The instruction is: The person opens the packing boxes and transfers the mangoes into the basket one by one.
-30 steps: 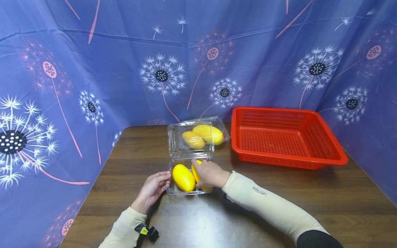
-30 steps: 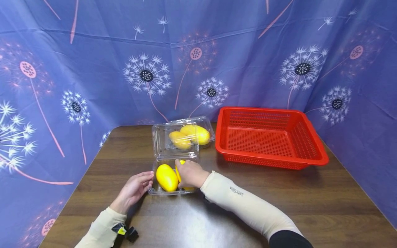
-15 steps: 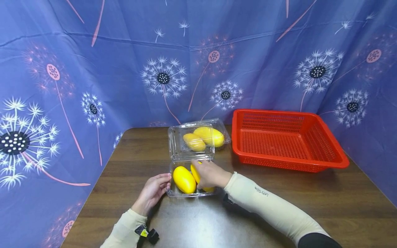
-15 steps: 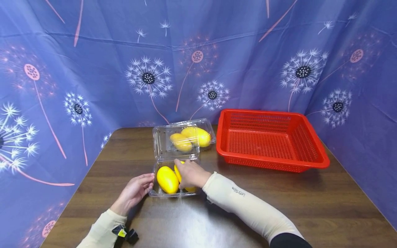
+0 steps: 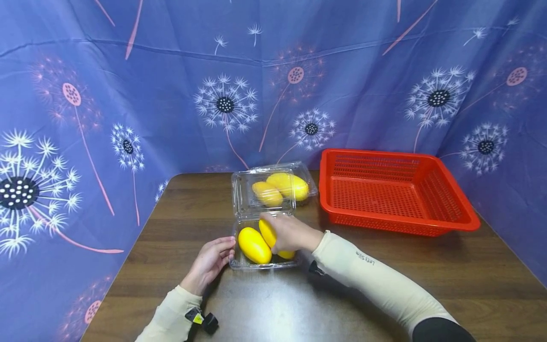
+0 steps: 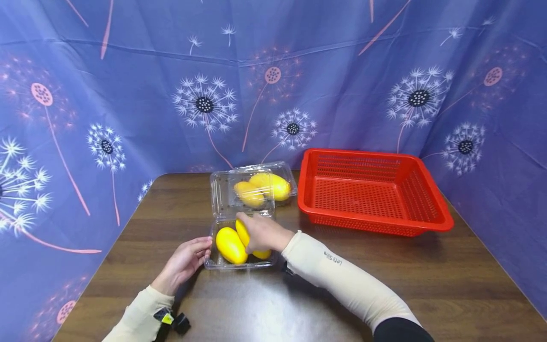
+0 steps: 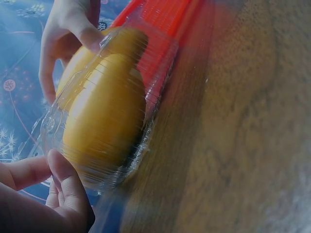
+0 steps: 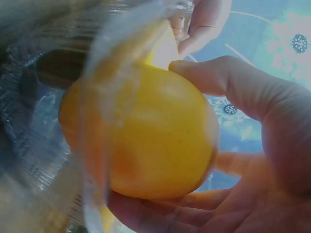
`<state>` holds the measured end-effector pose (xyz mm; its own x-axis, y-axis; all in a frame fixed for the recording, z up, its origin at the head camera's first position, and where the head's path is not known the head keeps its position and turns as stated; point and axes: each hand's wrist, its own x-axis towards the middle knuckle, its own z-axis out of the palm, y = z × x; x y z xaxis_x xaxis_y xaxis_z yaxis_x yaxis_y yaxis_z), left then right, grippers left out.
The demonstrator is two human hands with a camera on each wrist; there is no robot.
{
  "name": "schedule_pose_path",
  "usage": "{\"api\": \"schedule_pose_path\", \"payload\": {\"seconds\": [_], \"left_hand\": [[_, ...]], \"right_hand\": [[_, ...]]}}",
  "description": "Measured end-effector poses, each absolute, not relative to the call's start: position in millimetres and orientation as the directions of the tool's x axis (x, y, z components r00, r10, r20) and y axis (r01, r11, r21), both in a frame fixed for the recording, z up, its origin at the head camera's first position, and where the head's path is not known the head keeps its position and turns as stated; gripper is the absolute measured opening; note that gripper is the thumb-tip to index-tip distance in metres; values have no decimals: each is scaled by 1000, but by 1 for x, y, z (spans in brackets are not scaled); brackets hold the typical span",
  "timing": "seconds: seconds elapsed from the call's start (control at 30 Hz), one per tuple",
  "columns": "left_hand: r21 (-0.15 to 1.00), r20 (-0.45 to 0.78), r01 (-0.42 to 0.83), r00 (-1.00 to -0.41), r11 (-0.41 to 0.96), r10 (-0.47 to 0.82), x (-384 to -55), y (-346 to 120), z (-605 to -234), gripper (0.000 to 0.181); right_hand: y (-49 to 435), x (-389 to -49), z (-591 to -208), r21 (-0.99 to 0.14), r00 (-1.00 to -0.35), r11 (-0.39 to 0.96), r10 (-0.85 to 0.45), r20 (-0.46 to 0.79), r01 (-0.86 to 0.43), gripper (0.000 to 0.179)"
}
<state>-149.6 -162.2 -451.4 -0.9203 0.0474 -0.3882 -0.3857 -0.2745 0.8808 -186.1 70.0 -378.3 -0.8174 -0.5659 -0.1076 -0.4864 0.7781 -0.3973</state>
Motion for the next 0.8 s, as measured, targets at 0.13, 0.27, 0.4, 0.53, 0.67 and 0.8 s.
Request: {"api": "schedule_pose_path", "payload": {"seconds": [0.13, 0.27, 0.4, 0.53, 0.67, 0.8], "left_hand": [[881, -387, -386, -921, -275, 53, -151, -163, -451, 14], [882, -385, -383, -922, -276, 49, -151, -164, -451, 14], [882, -381, -380, -923, -279, 54, -152, -164, -451, 13], [884, -380, -380, -923, -273, 55, -152, -164, -453, 13], [883, -385, -384, -922, -269, 49, -152, -164, -453, 14], [881, -389, -386, -920, -273, 46, -152, -164, -454, 13]], "right_hand": [[71, -187, -371, -392, -812, 774, -574, -103, -497, 92], [72, -189, -363, -397, -813, 773, -573, -104, -495, 92], [77, -192, -355, -415, -821, 780, -558, -119, -469, 92], [83, -196, -347, -409, -822, 786, -554, -134, -463, 93], [88, -202, -337, -391, -801, 775, -582, -138, -496, 93], [95, -212, -324, -391, -772, 754, -618, -149, -528, 93]]}}
